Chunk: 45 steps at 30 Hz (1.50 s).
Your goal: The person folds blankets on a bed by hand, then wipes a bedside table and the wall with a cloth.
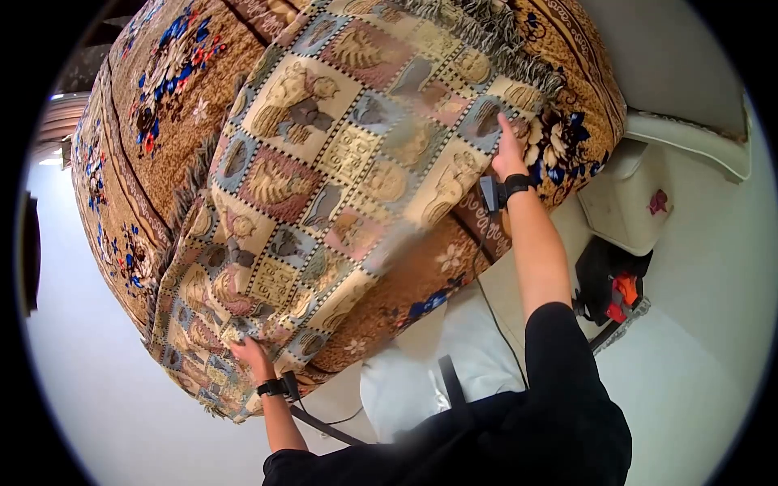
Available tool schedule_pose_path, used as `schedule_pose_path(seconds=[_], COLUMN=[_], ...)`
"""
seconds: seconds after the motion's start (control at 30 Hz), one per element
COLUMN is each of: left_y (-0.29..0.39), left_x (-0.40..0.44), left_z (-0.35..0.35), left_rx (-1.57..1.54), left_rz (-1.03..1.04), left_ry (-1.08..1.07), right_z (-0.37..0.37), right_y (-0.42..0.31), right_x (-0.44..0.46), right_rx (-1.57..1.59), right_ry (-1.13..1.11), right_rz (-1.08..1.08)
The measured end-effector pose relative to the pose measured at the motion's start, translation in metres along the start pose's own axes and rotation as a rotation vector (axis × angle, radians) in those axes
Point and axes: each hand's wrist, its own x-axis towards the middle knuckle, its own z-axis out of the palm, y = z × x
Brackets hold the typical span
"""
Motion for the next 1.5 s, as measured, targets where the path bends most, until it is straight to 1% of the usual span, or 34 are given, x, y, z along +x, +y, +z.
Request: schedule_pose_path(seconds=[0.03, 0.07, 0.1, 0.13, 0.17, 0.2, 0.23, 0.27, 0.3, 0.33, 0.37, 0.4, 0.43, 0.53, 0.57, 0.67, 0.73, 0.77, 0.8, 0.83, 0.87, 0.93, 1.0, 1.03, 1.1, 1.13, 1.17, 1.27, 1.33, 1.4, 1.43, 1.47, 1.5], left_y=[0.048, 0.095, 0.113, 0.157, 0.175, 0.193, 0.218, 0.254, 0.277, 0.298, 0.312, 0.327, 0.344, 0.38, 0.39, 0.417, 0.439, 0.458, 0.474, 0.492, 0.514, 0.536, 0.556, 0.572, 0.575, 0.586, 0.588, 0.593, 0.583, 0.556, 0.544, 0.542, 0.535], left_x=[-0.023, -0.047, -0.055, -0.08, -0.086, -0.098, -0.118, -0.148, -0.167, -0.186, -0.202, -0.211, -0.224, -0.238, -0.238, -0.231, -0.207, -0.198, -0.185, -0.176, -0.169, -0.163, -0.156, -0.167, -0.161, -0.168, -0.178, -0.199, -0.231, -0.256, -0.275, -0.295, -0.308], left_z=[0.003, 0.007, 0.017, 0.031, 0.05, 0.074, 0.092, 0.106, 0.121, 0.133, 0.145, 0.154, 0.159, 0.182, 0.193, 0.23, 0.261, 0.271, 0.286, 0.3, 0.307, 0.327, 0.343, 0.331, 0.342, 0.335, 0.327, 0.287, 0.24, 0.206, 0.182, 0.156, 0.135], left_rx=[-0.021, -0.035, 0.155, 0.028, 0.091, 0.058, 0.206, 0.226, 0.112, 0.091, 0.153, 0.211, 0.175, 0.142, 0.143, 0.278, 0.265, 0.217, 0.198, 0.2, 0.262, 0.096, 0.221, 0.288, 0.159, 0.099, -0.05, -0.114, 0.013, 0.094, 0.163, 0.404, 0.332], left_rz=[0.072, 0.144, 0.331, 0.407, 0.508, 0.626, 0.81, 0.977, 1.058, 1.084, 1.129, 1.203, 1.187, 1.159, 1.154, 1.226, 1.272, 1.314, 1.3, 1.348, 1.242, 1.11, 1.021, 0.784, 0.857, 0.897, 0.806, 0.88, 0.854, 1.213, 1.312, 1.355, 1.492], left_ry=[0.085, 0.168, 0.144, 0.022, -0.101, -0.221, -0.234, -0.236, -0.356, -0.428, -0.431, -0.484, -0.51, -0.605, -0.638, -0.59, -0.46, -0.438, -0.437, -0.377, -0.499, -0.606, -0.782, -0.977, -1.065, -1.103, -1.153, -1.306, -1.368, -1.393, -1.401, -1.457, -1.612], right_z=[-0.016, -0.016, -0.03, -0.044, -0.059, -0.08, -0.108, -0.138, -0.169, -0.21, -0.235, -0.262, -0.286, -0.299, -0.31, -0.33, -0.34, -0.337, -0.332, -0.32, -0.305, -0.283, -0.26, -0.25, -0.233, -0.225, -0.218, -0.21, -0.212, -0.215, -0.215, -0.216, -0.215], right_y=[0.01, -0.002, 0.0, -0.001, -0.005, -0.009, -0.004, 0.003, 0.004, 0.021, 0.021, 0.024, 0.027, 0.017, 0.024, 0.044, 0.038, 0.029, 0.014, -0.002, -0.016, -0.037, -0.048, -0.052, -0.054, -0.055, -0.054, -0.05, -0.048, -0.046, -0.046, -0.048, -0.049], right_x=[0.045, 0.029, 0.03, 0.029, 0.01, -0.016, -0.029, -0.044, -0.062, -0.067, -0.084, -0.095, -0.101, -0.109, -0.098, -0.053, -0.024, -0.014, -0.007, -0.004, -0.004, -0.004, -0.005, -0.007, -0.013, -0.015, -0.017, -0.024, -0.03, -0.025, -0.024, -0.023, -0.024], right_rx=[0.015, -0.054, -0.107, -0.152, -0.115, -0.072, -0.077, -0.083, -0.096, -0.147, -0.149, -0.159, -0.217, -0.261, -0.338, -0.697, -0.894, -0.85, -0.808, -0.746, -0.687, -0.655, -0.607, -0.573, -0.497, -0.458, -0.42, -0.378, -0.328, -0.296, -0.295, -0.275, -0.259], right_ry=[-0.098, -0.052, -0.009, 0.031, -0.133, -0.296, -0.329, -0.362, -0.375, -0.385, -0.324, -0.286, -0.272, -0.308, -0.408, -0.467, -0.447, -0.363, -0.278, -0.23, -0.182, -0.226, -0.261, -0.274, -0.286, -0.288, -0.293, -0.314, -0.303, -0.309, -0.282, -0.276, -0.273], right_rz=[-0.031, 0.016, 0.035, 0.048, -0.061, -0.177, -0.164, -0.141, 0.029, 0.031, 0.101, 0.166, 0.227, 0.469, 0.569, 0.626, 0.476, 0.389, 0.301, 0.187, 0.078, 0.047, 0.032, 0.032, 0.028, 0.02, 0.012, -0.05, -0.065, -0.099, -0.083, -0.137, -0.18])
